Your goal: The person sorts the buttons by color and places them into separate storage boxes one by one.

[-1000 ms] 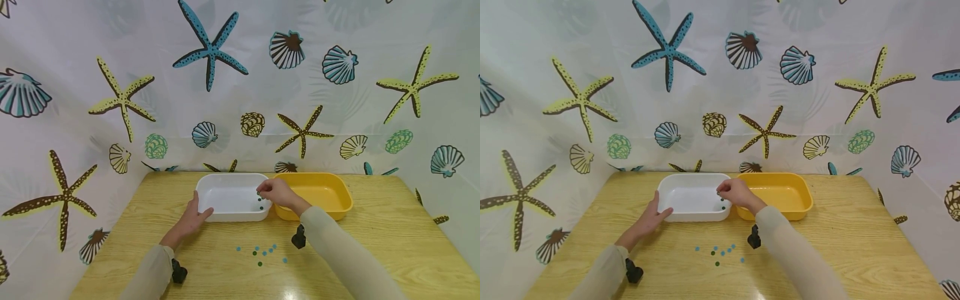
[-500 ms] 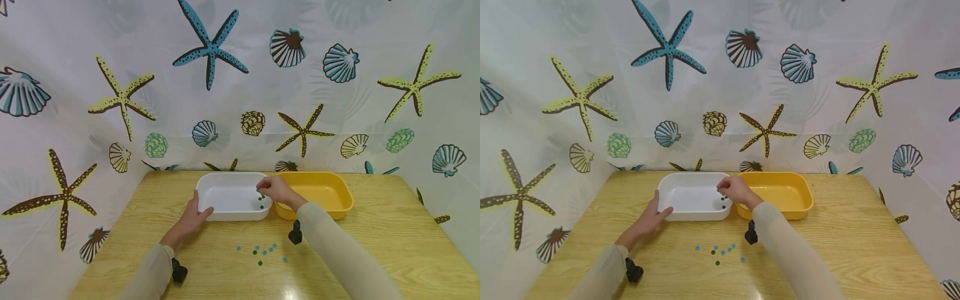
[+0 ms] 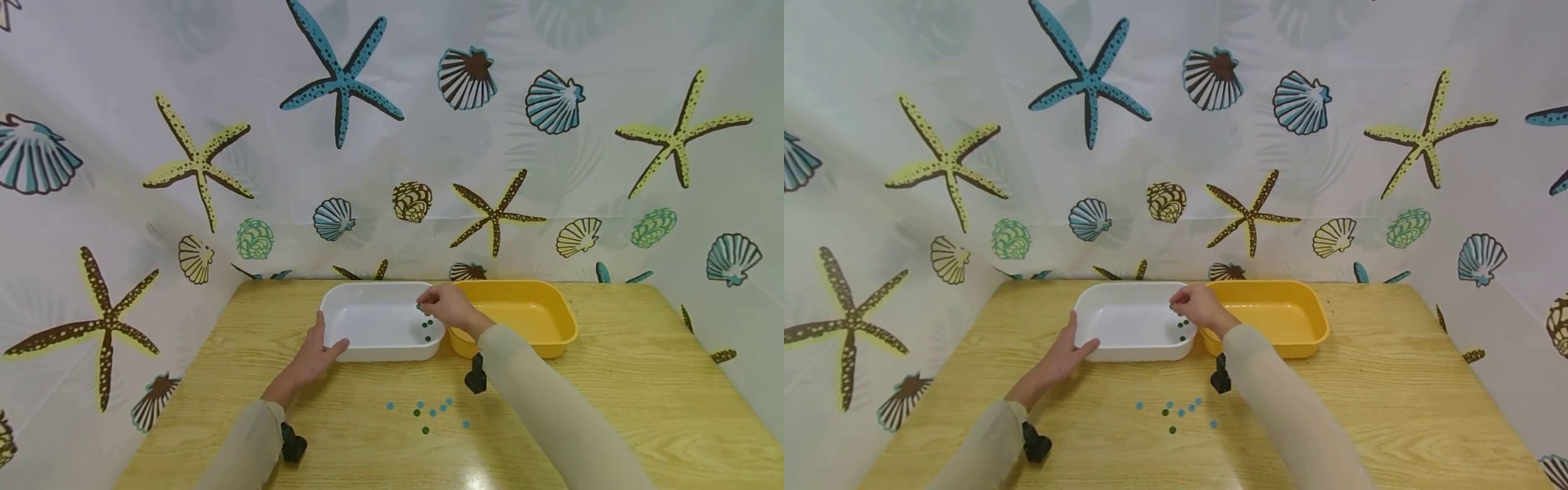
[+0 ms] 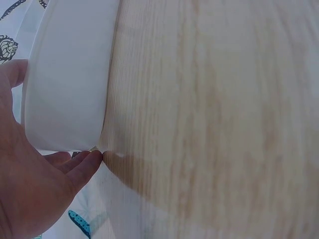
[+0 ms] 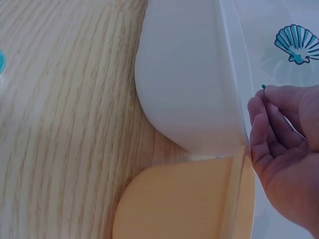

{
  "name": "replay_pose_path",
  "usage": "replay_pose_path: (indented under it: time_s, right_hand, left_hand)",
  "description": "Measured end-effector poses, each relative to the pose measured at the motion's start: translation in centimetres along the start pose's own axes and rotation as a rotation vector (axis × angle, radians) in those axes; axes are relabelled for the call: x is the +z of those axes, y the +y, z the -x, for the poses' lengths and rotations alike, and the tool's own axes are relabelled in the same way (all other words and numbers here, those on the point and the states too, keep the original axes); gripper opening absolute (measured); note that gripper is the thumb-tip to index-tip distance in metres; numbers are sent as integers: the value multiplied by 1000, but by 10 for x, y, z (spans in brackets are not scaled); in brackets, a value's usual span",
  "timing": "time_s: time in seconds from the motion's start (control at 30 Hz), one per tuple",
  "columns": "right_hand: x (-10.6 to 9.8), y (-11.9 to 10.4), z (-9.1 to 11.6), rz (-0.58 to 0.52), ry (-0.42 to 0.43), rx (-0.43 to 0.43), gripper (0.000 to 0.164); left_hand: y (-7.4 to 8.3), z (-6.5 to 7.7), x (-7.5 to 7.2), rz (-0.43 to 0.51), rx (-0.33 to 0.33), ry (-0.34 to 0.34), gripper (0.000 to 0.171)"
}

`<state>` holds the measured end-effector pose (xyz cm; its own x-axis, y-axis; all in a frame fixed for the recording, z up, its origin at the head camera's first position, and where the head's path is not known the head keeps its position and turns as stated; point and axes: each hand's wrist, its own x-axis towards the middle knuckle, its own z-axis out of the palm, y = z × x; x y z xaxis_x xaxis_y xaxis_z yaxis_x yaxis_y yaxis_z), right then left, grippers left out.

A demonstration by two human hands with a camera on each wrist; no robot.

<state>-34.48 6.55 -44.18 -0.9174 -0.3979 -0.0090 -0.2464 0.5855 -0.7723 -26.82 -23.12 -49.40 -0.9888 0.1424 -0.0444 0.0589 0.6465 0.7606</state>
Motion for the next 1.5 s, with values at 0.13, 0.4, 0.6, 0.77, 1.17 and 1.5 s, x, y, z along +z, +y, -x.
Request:
replay_pose_path:
  time_s: [0.13,0.4,0.6,0.77,1.17,1.5]
  right_hand:
    - [0,1,-2,7,13,12,16]
    - [-4,3,-2,12,6,32,21]
    - [-10,5,4,8,-11,-19,22]
    - [-17,2,13,-17,1,-31,20]
    - [-25,-6,43,59,-8,-162,18]
    - [-19,-11,74,42,-93,-205,16]
  left_hand:
    - [2,0,0,-10,-9,-5,89]
    - [6,-4,0,-5,5,-7,89]
    - [7,-4,2,-7,17,-7,90]
    - [8,-5,3,-16,8,-10,89]
    - [2,-5,4,-27,-22,-25,90]
    - [1,-1,1,-17,-7,-21,92]
